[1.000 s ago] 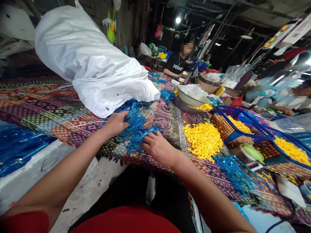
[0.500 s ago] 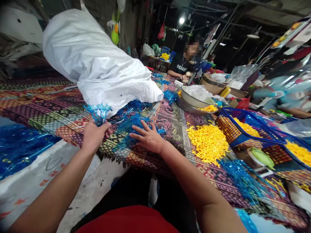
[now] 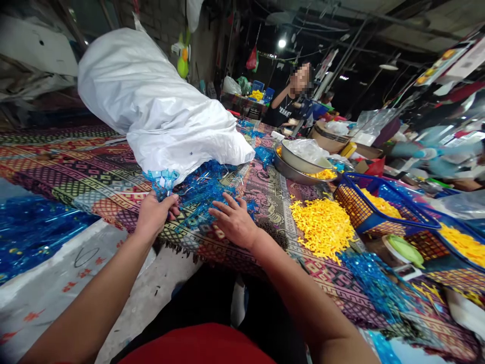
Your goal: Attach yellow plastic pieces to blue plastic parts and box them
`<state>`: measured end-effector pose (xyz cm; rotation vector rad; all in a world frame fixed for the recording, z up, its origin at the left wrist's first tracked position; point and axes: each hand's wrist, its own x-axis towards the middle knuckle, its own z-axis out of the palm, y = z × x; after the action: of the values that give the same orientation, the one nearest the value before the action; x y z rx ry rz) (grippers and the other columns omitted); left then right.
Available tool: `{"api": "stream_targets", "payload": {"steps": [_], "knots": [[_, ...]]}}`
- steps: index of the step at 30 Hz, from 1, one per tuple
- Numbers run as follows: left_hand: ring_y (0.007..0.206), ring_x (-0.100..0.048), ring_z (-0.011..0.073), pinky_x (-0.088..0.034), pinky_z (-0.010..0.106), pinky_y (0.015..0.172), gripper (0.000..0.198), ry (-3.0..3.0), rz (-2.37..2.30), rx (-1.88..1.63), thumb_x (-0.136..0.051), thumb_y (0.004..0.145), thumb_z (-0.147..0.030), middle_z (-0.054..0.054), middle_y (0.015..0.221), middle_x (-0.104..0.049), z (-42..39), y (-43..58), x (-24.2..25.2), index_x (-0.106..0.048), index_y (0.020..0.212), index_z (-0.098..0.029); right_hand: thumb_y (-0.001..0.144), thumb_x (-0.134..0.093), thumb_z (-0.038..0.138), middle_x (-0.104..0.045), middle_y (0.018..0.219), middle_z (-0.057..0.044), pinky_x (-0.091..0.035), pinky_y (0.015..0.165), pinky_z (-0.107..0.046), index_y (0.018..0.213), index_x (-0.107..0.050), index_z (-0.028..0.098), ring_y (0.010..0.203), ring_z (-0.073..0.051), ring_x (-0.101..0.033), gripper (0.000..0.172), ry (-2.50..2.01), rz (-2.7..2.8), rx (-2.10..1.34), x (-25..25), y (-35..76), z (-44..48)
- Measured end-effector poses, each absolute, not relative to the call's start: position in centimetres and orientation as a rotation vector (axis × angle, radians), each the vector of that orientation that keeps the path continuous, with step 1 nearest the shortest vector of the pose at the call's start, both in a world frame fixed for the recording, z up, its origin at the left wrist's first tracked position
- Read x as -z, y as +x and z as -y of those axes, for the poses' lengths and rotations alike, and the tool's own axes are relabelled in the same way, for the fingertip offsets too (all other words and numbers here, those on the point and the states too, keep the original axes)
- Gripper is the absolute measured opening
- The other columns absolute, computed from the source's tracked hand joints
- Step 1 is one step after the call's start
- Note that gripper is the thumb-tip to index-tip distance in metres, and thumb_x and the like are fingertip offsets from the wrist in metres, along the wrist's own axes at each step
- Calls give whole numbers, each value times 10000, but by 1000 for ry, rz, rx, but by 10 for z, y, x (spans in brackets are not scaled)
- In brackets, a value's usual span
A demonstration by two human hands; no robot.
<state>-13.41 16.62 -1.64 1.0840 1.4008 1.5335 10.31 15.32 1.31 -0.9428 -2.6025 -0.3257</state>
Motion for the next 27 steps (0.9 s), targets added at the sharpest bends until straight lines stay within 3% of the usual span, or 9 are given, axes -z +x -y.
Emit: {"api": "stream_targets", "payload": {"steps": [4, 10, 14, 18, 23, 27], "knots": [[375, -529, 109, -364, 176, 285, 246, 959, -1359, -1646, -612, 677, -351, -36, 569, -544, -167, -133, 16, -479, 768, -165, 901, -433, 313, -664, 1040, -73, -320, 899, -362, 1064, -623, 198, 1083, -223, -505, 275, -1121, 2447, 259, -32, 77, -195], [375, -529, 106, -372, 178, 293, 252, 918, -1347, -1677, -614, 690, -360, -46, 565, -531, -167, -137, 18, -472, 776, -171, 887, -420, 285, -649, 1013, -93, -388, 810, -335, 971, -664, 212, 971, -233, -543, 268, -1391, 2669, 199, -43, 28, -276], [392, -533, 104, -377, 178, 298, 248, 919, -1351, -1660, -598, 709, -377, -36, 583, -536, -168, -138, 19, -486, 780, -167, 861, -467, 315, -610, 1102, -101, -407, 800, -329, 1116, -594, 223, 1011, -244, -536, 300, -1370, 2679, 156, -34, 4, -306], [398, -530, 99, -387, 177, 312, 256, 925, -1361, -1659, -589, 723, -397, -30, 582, -549, -169, -139, 22, -505, 794, -166, 778, -590, 379, -632, 1082, -86, -417, 779, -288, 1237, -504, 202, 992, -233, -559, 499, -1271, 2720, 58, -25, -13, -325], [388, -522, 106, -389, 187, 319, 234, 937, -1393, -1628, -585, 724, -391, -34, 545, -546, -168, -140, 22, -513, 772, -174, 733, -636, 243, -676, 955, -70, -402, 787, -254, 950, -683, 160, 920, -202, -587, 237, -1158, 2780, -3, -23, -19, -333], [371, -506, 112, -385, 197, 322, 217, 953, -1414, -1609, -579, 727, -384, -40, 506, -532, -167, -141, 21, -513, 760, -180, 712, -631, 173, -688, 815, -44, -405, 745, -233, 825, -717, 151, 827, -169, -601, 144, -1117, 2800, -25, -37, -3, -329]]}}
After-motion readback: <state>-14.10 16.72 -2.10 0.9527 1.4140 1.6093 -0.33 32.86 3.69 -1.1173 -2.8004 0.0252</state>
